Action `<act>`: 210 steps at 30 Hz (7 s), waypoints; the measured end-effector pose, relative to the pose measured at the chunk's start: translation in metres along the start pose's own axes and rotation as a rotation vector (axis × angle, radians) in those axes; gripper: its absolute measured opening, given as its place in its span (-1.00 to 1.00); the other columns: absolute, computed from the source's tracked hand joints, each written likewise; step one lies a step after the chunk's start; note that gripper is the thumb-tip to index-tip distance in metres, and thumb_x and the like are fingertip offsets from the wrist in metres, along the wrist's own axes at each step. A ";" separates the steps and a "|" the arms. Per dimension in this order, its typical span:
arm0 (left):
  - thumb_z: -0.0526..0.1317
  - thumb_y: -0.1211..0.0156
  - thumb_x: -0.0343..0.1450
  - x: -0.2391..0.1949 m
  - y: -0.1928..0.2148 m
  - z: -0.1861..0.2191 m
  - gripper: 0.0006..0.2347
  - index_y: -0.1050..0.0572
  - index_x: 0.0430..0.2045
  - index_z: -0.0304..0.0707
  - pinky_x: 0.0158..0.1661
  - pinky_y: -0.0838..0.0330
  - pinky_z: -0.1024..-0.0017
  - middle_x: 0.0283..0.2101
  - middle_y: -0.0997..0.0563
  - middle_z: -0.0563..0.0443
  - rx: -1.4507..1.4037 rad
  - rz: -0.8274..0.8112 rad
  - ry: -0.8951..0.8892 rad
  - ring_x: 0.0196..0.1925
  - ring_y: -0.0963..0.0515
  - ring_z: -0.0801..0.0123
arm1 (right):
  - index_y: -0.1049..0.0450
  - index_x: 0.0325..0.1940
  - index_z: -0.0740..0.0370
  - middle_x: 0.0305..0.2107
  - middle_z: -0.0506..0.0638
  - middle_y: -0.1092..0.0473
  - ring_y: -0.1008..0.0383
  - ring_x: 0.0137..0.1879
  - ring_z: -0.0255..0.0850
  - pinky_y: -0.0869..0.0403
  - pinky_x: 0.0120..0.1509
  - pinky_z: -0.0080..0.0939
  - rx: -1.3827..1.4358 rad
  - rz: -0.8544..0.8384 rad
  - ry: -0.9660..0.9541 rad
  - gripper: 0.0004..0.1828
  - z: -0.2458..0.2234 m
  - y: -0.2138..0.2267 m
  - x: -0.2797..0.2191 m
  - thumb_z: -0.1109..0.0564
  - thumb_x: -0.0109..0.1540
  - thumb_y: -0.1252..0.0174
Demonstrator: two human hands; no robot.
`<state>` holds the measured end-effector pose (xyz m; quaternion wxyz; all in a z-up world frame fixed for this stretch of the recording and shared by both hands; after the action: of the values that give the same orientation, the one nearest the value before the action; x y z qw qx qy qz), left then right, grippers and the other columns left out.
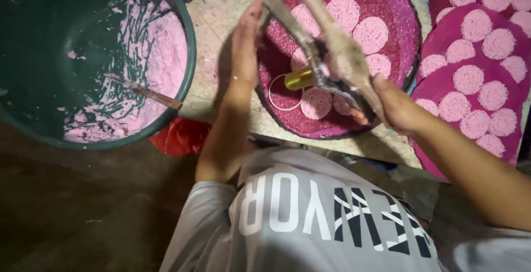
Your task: The person scoops pink paste from a green bowl using a wooden stick and a metal ring mold. They press the paste into the mold and release circular pink pads onto a pink textured mat. The person repeats this process to create multiple pads and arranges them on the mat.
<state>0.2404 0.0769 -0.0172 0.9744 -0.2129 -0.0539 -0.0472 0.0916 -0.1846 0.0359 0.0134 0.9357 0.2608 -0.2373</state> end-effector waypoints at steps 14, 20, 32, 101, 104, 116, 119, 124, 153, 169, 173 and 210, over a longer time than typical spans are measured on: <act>-0.25 -0.04 0.56 -0.086 0.036 -0.140 -0.63 -0.34 0.26 -0.42 0.28 -0.31 0.25 0.22 -0.52 -0.13 -0.338 0.005 0.477 0.24 -0.49 0.23 | -0.28 0.07 0.31 -0.41 0.05 -0.27 -0.26 -0.26 -0.12 -0.32 -0.12 -0.03 0.322 0.401 0.242 0.04 0.011 0.063 -0.072 -0.76 0.25 0.28; -0.19 -0.10 0.53 -0.056 0.053 -0.164 -0.57 -0.26 0.29 -0.34 0.33 -0.14 0.27 0.31 -0.45 -0.05 -0.204 0.154 0.512 0.34 -0.37 0.30 | -0.30 0.08 0.28 -0.44 0.03 -0.24 -0.21 -0.26 -0.14 -0.27 -0.11 -0.07 0.415 0.401 0.272 0.03 0.018 0.070 -0.079 -0.76 0.25 0.30; 0.00 -0.12 0.52 -0.022 0.034 -0.048 -0.44 -0.24 0.33 -0.44 0.30 -0.33 0.25 0.38 -0.30 -0.31 0.667 0.270 0.102 0.40 -0.31 0.10 | -0.32 0.05 0.29 -0.45 0.03 -0.30 -0.31 -0.35 -0.17 -0.37 -0.23 -0.10 0.269 0.377 0.128 0.03 0.023 0.063 -0.052 -0.73 0.22 0.41; -0.09 -0.20 0.44 -0.146 -0.037 0.244 -0.63 -0.38 0.05 -0.31 0.12 -0.40 0.26 0.02 -0.48 -0.03 0.302 -0.982 0.151 0.09 -0.50 0.31 | -0.35 -0.37 0.23 -0.58 0.05 -0.33 -0.40 -0.48 0.04 -0.34 -0.45 0.02 -1.332 -0.525 1.160 -0.32 -0.297 -0.262 -0.009 -0.49 0.16 -0.16; -0.10 -0.20 0.45 -0.178 -0.012 0.264 -0.64 -0.39 0.04 -0.32 0.09 -0.42 0.25 -0.01 -0.49 -0.04 0.214 -1.023 0.204 0.06 -0.51 0.30 | -0.35 -0.31 0.24 -0.49 0.10 -0.38 -0.47 -0.33 0.13 -0.35 -0.35 0.08 -1.040 -0.790 0.878 -0.44 -0.273 -0.287 0.014 -0.34 0.28 -0.14; -0.16 -0.22 0.45 -0.173 0.087 0.287 -0.69 -0.44 -0.01 -0.36 -0.04 -0.50 0.25 -0.10 -0.52 -0.10 -0.003 -0.747 0.331 -0.06 -0.57 0.24 | -0.43 -0.31 0.17 -0.57 0.04 -0.42 -0.51 -0.41 -0.03 -0.45 -0.34 -0.03 -0.962 -0.691 0.890 -0.63 -0.265 -0.299 0.083 -0.18 0.28 -0.12; -0.17 -0.22 0.45 -0.169 0.108 0.278 -0.70 -0.45 -0.02 -0.37 -0.07 -0.52 0.24 -0.12 -0.53 -0.11 -0.136 -0.612 0.385 -0.09 -0.58 0.23 | -0.45 -0.42 0.08 -0.65 -0.01 -0.41 -0.49 -0.49 -0.12 -0.47 -0.44 -0.07 -1.686 -0.278 1.282 -0.67 -0.304 -0.315 0.102 -0.20 0.11 -0.23; -0.19 -0.23 0.46 -0.156 0.162 0.260 -0.73 -0.47 -0.04 -0.39 -0.13 -0.55 0.24 -0.16 -0.54 -0.13 -0.309 -0.382 0.383 -0.13 -0.61 0.20 | -0.47 -0.06 0.03 -0.26 -0.03 -0.46 -0.50 -0.13 -0.18 -0.48 -0.12 -0.19 -2.006 -0.002 1.694 -0.67 -0.335 -0.344 0.134 0.14 0.10 -0.31; -0.10 -0.28 0.39 -0.150 0.375 0.195 -0.66 -0.45 0.01 -0.17 -0.12 -0.53 0.26 0.03 -0.54 -0.10 1.461 0.529 -0.185 -0.09 -0.62 0.08 | -0.46 0.01 0.28 -0.29 0.21 -0.56 -0.65 -0.22 0.16 -0.61 -0.16 0.09 -1.968 -0.177 0.039 -0.71 -0.116 -0.252 0.337 0.13 0.25 -0.03; 0.01 -0.32 0.29 -0.146 0.354 0.208 -0.45 -0.37 0.18 -0.05 -0.10 -0.56 0.26 0.23 -0.47 -0.05 1.460 0.468 -0.189 0.01 -0.62 0.06 | -0.44 0.13 0.18 -0.33 0.17 -0.55 -0.61 -0.26 0.08 -0.57 -0.18 0.08 -1.783 -0.424 0.120 -0.58 -0.108 -0.321 0.265 0.13 0.18 -0.06; 0.04 -0.34 0.26 -0.136 0.353 0.227 -0.40 -0.35 0.22 -0.02 -0.10 -0.57 0.27 0.28 -0.46 -0.04 1.440 0.441 -0.157 0.03 -0.62 0.05 | -0.56 0.23 -0.13 -0.47 0.22 -0.54 -0.56 -0.42 0.05 -0.50 -0.22 0.05 -1.434 -0.367 -0.042 -0.55 -0.176 -0.310 0.233 0.04 0.23 -0.15; -0.14 -0.23 0.33 -0.100 0.298 0.252 -0.46 -0.32 0.28 -0.05 0.08 -0.42 0.17 0.21 -0.49 -0.22 1.387 0.273 -0.115 0.10 -0.52 -0.06 | -0.43 -0.04 0.22 -0.39 0.01 -0.44 -0.57 -0.49 -0.12 -0.51 -0.49 -0.14 -1.988 -0.082 0.824 -0.66 -0.278 -0.395 0.184 0.15 0.09 -0.12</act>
<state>0.1547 0.4592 0.0758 0.8783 0.4495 -0.0958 0.1318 0.1556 0.2867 0.2390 0.6709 0.5041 0.3526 0.4140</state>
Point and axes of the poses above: each hand's wrist, its own x-axis towards the middle knuckle, its own y-axis out of the back of the hand, z = x × y, the point moved 9 cm from there along x, towards the middle knuckle
